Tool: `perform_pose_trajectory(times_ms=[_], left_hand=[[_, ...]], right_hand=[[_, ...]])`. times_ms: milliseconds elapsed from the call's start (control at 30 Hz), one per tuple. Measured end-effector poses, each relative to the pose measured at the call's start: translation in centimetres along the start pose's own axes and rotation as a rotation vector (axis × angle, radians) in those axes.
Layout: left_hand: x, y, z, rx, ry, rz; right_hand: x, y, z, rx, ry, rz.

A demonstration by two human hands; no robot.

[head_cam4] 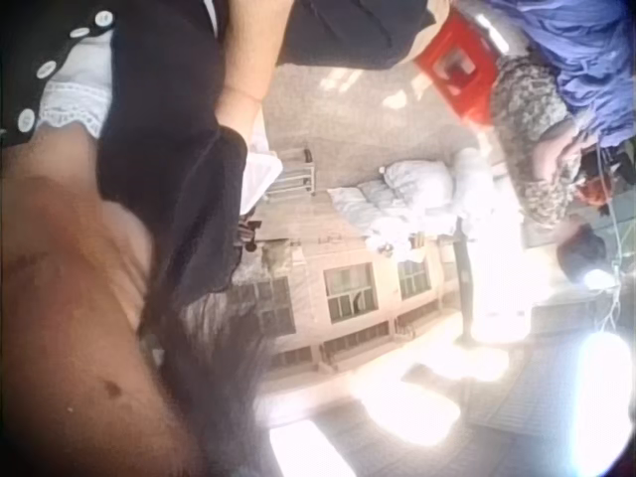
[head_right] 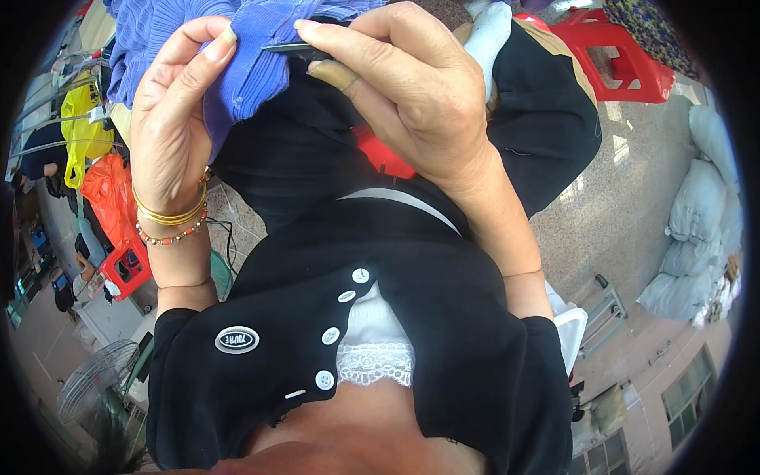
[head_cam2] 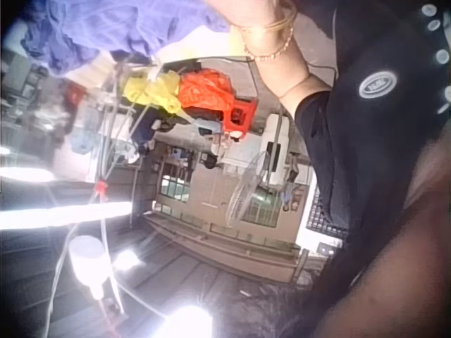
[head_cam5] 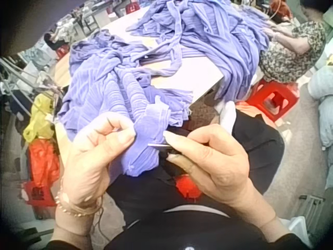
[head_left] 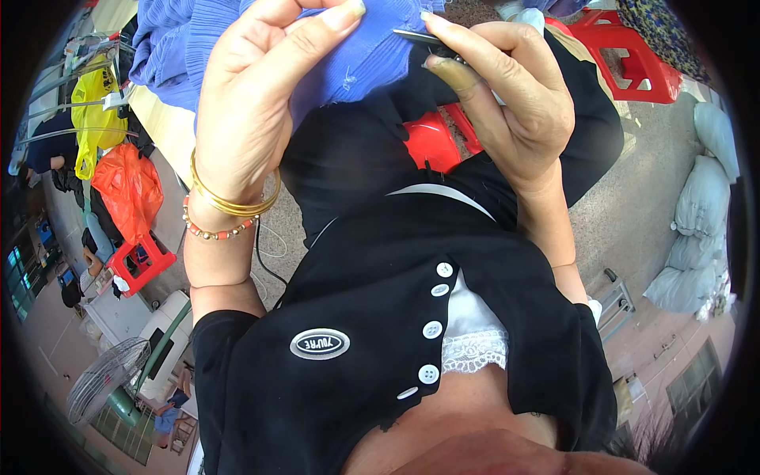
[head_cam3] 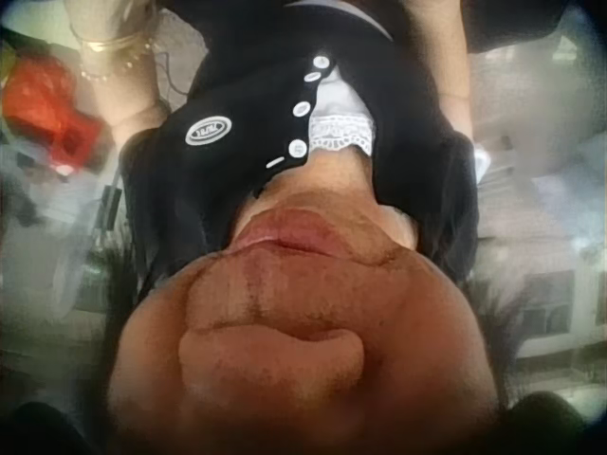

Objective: Trimming excess threads from blue fabric garment components using a thread clipper.

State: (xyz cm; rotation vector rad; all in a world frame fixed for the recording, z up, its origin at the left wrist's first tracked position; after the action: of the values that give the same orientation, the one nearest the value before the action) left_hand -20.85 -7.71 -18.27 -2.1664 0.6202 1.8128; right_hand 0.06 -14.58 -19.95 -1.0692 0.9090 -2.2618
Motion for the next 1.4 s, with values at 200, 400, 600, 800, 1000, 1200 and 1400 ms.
perform_pose_trajectory(times_ms=[200, 400, 600, 800, 1000, 1200, 1400], left_hand=[[-1.0, 0.0, -2.0, -0.102, 0.064, 0.038], [-1.4, -0.7, -3.0, -0.122, 0.173, 0.109], [-1.0, -0.7, -3.0, -0.109, 0.164, 0.095], [-1.0, -0.8, -3.3, -0.105, 0.153, 0.082], [1.7, -2.8, -2.7, 0.191, 0.462, -0.163], [-0.2, -2.0, -3.6, 0.242, 0.479, -0.177], [0.7, -1.6, -0.9, 0.305, 0.425, -0.16]], right_hand=[[0.2, 0.1, -0.1, 0.004, -0.033, 0.0], [0.2, 0.5, -0.2, 0.02, -0.014, -0.019], [0.0, 0.8, 0.0, 0.056, 0.045, -0.034], [-0.3, 0.9, 0.1, 0.06, 0.072, -0.011], [0.2, 0.9, -0.2, 0.07, 0.034, -0.024], [-0.3, 1.0, -0.1, 0.063, -0.009, -0.078], [-0.3, 1.0, -0.6, 0.069, -0.059, -0.077]])
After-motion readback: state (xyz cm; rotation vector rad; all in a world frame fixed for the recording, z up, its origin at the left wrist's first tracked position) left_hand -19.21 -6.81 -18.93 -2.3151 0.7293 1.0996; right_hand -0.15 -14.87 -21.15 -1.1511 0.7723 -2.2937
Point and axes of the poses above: each hand's wrist, its own y-axis away from the middle knuckle, its own z-axis out of the back of the hand, x = y × z, the point moved 2 cm from there along -y, towards the middle knuckle
